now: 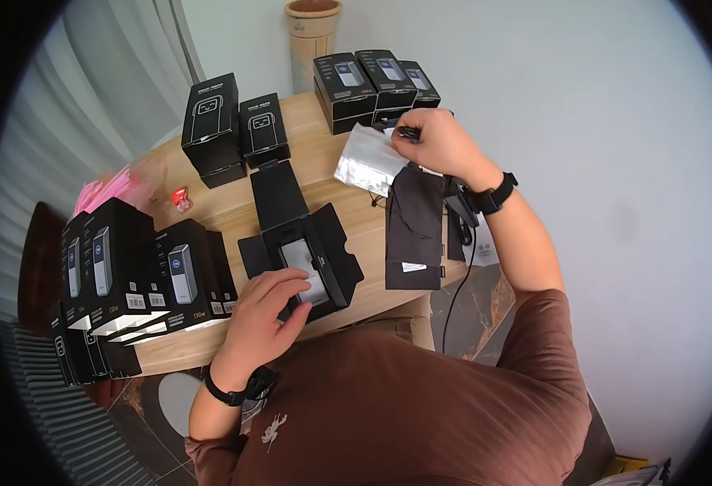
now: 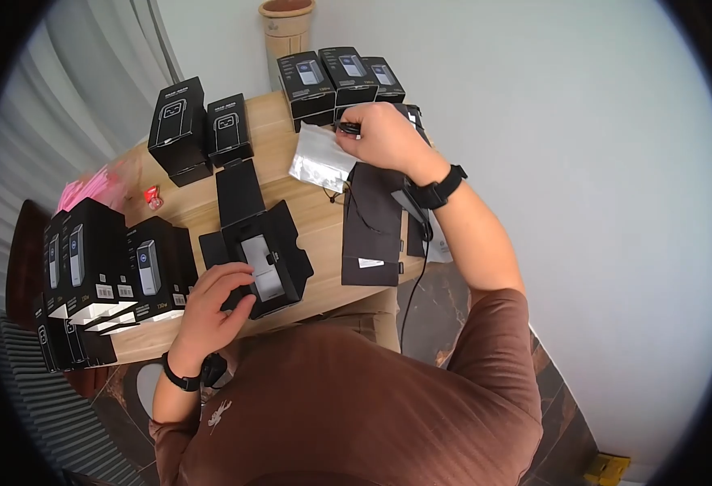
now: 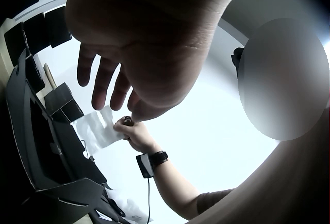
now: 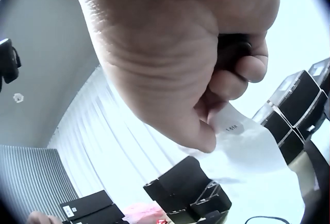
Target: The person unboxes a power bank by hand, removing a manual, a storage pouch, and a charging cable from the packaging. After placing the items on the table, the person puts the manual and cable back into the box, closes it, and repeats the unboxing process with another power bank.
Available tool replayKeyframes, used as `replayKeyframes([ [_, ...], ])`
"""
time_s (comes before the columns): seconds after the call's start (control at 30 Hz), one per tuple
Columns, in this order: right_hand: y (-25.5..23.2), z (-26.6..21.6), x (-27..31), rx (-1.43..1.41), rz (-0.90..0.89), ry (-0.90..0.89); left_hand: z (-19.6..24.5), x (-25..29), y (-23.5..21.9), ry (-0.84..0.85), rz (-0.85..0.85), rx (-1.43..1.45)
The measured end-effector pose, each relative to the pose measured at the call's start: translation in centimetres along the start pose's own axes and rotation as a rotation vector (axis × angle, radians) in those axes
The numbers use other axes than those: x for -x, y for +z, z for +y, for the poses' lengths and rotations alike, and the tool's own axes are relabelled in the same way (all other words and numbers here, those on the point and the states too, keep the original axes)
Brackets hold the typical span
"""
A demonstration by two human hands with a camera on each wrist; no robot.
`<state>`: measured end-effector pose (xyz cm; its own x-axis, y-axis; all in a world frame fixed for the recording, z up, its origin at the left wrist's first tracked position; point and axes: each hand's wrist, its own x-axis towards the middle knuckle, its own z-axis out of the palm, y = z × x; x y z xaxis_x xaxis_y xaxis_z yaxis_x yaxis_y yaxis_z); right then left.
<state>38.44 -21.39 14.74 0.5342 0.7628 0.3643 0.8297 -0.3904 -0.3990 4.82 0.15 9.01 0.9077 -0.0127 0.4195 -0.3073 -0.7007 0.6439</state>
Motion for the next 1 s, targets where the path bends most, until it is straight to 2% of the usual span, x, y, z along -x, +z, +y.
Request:
replayKeyframes([
  [0.17,0.1,-6.8,1.4,-0.009,0.3,-0.31,-0.1,-1.3,0.3,-0.112,-0.002,0.282],
  [0.2,0.6,-8.1,2.0,0.035,0.281,-0.422,-0.1,-1.7,0.3,-0.124,-0.006,0.322],
  [0.27,1.8,-10.1,3.7,0.065,0.203,-0.601,0.1,-2.7,1.3,-0.116,0.104,0.448],
  [0.33,3.3,-12.8,5.3,-0.017,0.187,-0.663,0.5,-3.4,1.7,-0.074,0.218,0.559],
  [0.37,4.0,-13.4,5.9,-0.072,0.168,-0.73,0.3,-3.1,1.2,-0.049,0.178,0.49],
  [0.47,5.2,-15.3,7.0,-0.199,0.109,-0.672,1.3,-2.4,0.3,-0.237,0.162,0.713],
  [0.5,5.8,-15.6,7.3,-0.268,0.103,-0.609,1.1,-2.3,0.7,-0.196,0.216,0.659],
  [0.6,5.5,-16.2,7.2,-0.661,-0.038,-0.405,-0.1,-1.4,0.4,-0.112,0.128,0.633],
  [0.7,5.9,-15.6,7.2,-0.882,-0.201,-0.238,0.8,-1.4,-0.1,-0.122,0.112,0.617],
  [0.8,7.1,-15.8,7.3,-1.009,-0.22,-0.252,1.1,-1.1,-0.5,-0.138,0.107,0.656],
  [0.9,6.7,-16.2,8.0,-1.116,-0.328,-0.057,1.1,-1.2,-1.2,-0.111,0.021,0.533],
  [1.0,6.6,-16.0,8.2,-0.895,-0.288,-0.117,0.6,-1.0,-1.1,-0.09,0.026,0.43],
])
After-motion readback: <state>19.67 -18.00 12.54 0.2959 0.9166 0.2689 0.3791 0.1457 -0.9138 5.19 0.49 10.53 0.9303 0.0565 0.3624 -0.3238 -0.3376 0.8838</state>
